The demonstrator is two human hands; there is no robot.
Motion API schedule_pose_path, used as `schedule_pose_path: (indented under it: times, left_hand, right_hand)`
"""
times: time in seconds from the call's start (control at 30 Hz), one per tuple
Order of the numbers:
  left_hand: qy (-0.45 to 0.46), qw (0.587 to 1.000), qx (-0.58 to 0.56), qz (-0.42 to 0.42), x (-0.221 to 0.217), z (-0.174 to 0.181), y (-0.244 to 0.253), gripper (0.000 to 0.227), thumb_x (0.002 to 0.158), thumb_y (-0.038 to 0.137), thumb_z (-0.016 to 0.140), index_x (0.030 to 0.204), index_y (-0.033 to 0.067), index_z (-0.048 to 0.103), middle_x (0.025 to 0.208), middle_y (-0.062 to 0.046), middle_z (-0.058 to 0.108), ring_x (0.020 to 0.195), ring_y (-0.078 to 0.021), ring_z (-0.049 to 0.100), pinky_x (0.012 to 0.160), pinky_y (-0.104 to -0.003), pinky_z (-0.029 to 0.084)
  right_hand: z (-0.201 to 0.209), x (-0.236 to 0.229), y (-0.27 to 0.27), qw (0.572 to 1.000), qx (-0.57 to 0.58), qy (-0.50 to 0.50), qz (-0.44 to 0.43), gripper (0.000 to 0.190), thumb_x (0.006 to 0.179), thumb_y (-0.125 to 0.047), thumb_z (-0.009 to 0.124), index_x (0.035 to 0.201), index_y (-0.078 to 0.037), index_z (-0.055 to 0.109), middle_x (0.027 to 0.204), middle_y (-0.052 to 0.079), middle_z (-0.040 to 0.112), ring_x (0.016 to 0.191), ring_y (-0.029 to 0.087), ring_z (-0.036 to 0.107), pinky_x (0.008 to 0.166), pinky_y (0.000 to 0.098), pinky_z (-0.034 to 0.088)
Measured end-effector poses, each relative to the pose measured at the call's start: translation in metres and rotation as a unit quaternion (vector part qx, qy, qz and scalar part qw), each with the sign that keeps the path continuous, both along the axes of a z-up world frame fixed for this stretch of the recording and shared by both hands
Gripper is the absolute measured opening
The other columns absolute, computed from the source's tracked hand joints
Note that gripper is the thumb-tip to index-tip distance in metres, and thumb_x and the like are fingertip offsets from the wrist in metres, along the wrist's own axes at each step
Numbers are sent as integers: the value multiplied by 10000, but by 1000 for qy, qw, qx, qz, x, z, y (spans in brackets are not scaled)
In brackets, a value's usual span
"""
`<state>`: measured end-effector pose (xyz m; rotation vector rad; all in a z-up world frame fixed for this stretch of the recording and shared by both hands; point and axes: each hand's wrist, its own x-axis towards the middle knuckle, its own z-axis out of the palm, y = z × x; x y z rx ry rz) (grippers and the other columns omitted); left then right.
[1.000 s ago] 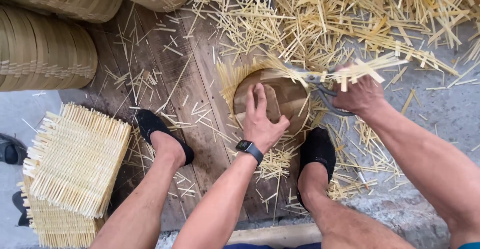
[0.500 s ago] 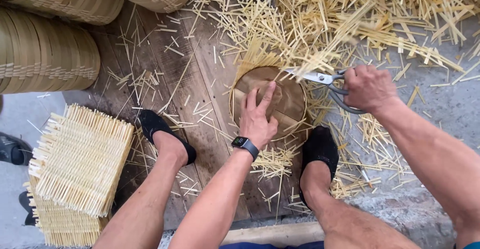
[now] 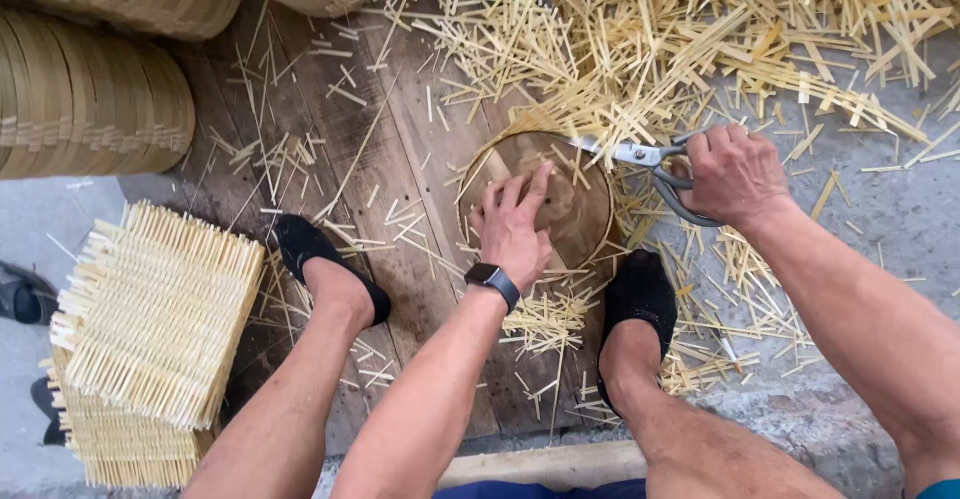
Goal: The recorder and an assistant assemble and trim bamboo steamer lids using a wooden mold and scissors.
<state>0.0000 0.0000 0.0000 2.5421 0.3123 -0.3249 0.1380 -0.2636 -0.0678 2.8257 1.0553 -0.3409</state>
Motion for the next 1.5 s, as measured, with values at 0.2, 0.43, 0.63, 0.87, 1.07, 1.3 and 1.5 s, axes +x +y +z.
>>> schedule_pose_path:
  times: [0.2,0.43,0.63,0.87,1.07,1.3,1.5]
  left_hand:
    - [35,997,25,-70,1,4,6,963,660,3,699,1521,366,463,1507,9,513,1405,-310,403,1146,-713,209]
    - [10,1000,-15,-20,9,9,-6,741,573,286,885,1270,383,655,1435,19,547,1399,-325,384,1081,-752,199]
    - [14,987,-9,-159,15,6,15,699,536,340,873,1210,348,687,1370,24,594,1354,-306,424,1109,-632,239]
    - [32,986,-10,-166,21,4,9,560,551,476,866,1078,325,754,1251,64,653,1291,-242,481,1100,-655,206]
    - [65,965,5,-255,30,13,17,471,535,415,835,999,346,788,1165,83,675,1280,-226,504,1122,-645,214]
    - [76,945,0,-319,36,14,19,518,469,403,879,972,327,780,1157,53,647,1269,-249,483,1075,-660,222]
    - [64,942,-10,-328,32,10,22,524,465,400,897,973,331,787,1171,58,664,1281,-235,492,1108,-637,220]
  right_hand:
    - [-14,-1,3,998,35,-47,1,315,879,-358,629,861,-44,660,829,125,685,771,224,681,695,377,583]
    - [14,0,13,999,40,-33,-1,505,914,-533,626,931,-34,705,914,152,707,848,247,696,749,383,591]
    - [-18,5,-4,997,-24,66,-11,339,894,-390,629,962,-73,729,927,148,705,873,255,700,747,380,606]
    - [9,1,14,998,-47,32,15,493,850,-505,623,1003,-44,710,895,155,688,808,234,692,689,367,606]
    - [7,6,9,991,-74,112,-24,300,944,-317,568,1044,-60,688,936,128,726,793,224,735,719,368,613]
    - [0,4,15,997,6,81,-12,513,882,-559,599,1013,-72,693,926,151,717,871,261,724,787,395,588]
    - [5,8,12,977,-6,194,-90,222,884,-314,624,919,-111,708,876,95,722,831,250,721,780,407,570]
